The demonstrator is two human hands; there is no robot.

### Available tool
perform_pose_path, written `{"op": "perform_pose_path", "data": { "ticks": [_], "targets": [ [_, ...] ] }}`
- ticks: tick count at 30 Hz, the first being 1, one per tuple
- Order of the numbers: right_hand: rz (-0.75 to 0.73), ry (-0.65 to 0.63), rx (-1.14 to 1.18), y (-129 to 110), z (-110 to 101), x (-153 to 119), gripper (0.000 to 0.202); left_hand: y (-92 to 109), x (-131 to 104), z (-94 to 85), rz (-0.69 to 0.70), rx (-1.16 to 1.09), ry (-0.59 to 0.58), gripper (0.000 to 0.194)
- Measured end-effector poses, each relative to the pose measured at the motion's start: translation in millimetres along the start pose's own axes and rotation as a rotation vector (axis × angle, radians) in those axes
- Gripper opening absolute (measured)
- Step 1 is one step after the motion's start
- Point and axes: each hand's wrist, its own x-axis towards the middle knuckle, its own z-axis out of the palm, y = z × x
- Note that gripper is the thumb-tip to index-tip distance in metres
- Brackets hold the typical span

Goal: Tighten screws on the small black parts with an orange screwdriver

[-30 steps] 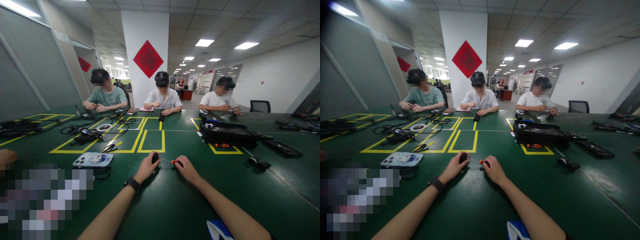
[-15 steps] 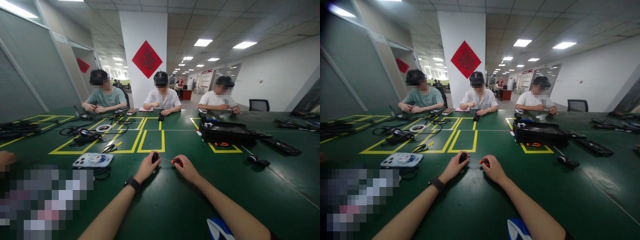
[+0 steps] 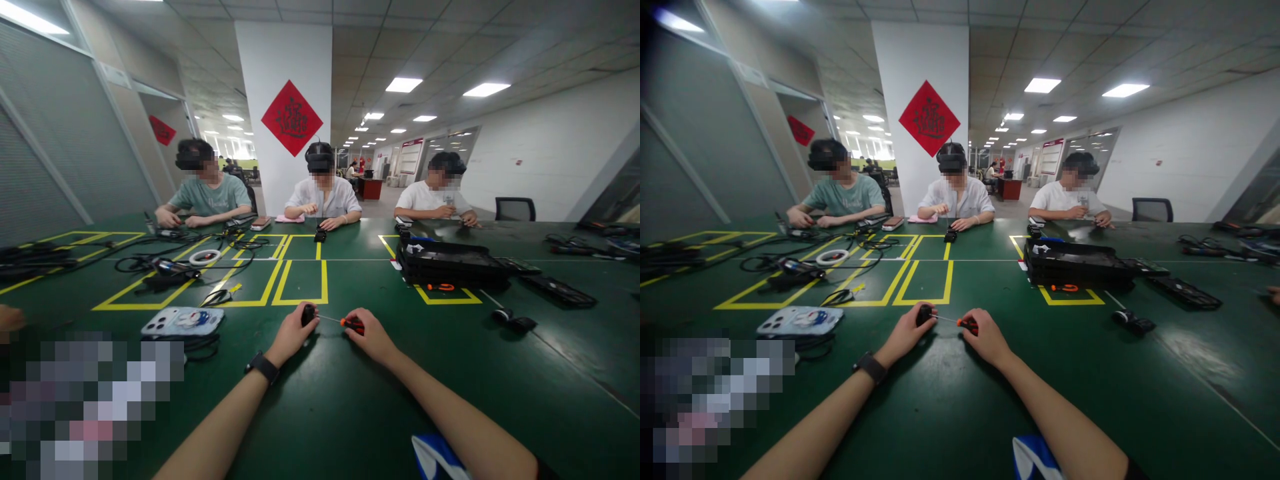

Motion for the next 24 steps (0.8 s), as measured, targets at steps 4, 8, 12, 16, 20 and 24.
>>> {"op": "perform_pose_path", "data": {
  "ticks": [4, 8, 12, 16, 20, 24],
  "targets": [
    [0.033, 0.001, -0.019, 1.8, 2.5, 1.2, 0.011, 0.6, -0.6, -0.5, 0.005, 0.003, 0.0, 0.028],
    [0.011, -0.004, -0.018, 3.3, 1.9, 1.0, 0.01, 0.6, -0.3, -0.5, 0.012, -0.006, 0.0, 0.027],
    [0.006, 0.001, -0.02, 2.7, 0.5, -0.3, 0.011, 0.4, 0.3, -0.3, 0.01, -0.008, 0.012, 0.027],
    [0.041, -0.005, -0.038, 1.0, 1.3, -0.3, 0.011, 0.8, 0.2, -0.5, 0.013, -0.011, 0.008, 0.028],
    [0.076, -0.018, -0.068, -1.4, 2.4, 0.1, 0.009, 2.2, -0.6, -1.1, 0.015, -0.01, 0.017, 0.028],
    [0.062, -0.021, -0.085, -2.8, 2.7, 0.5, 0.008, 4.3, -0.9, -2.2, -0.011, -0.004, 0.008, 0.028]
  ]
}}
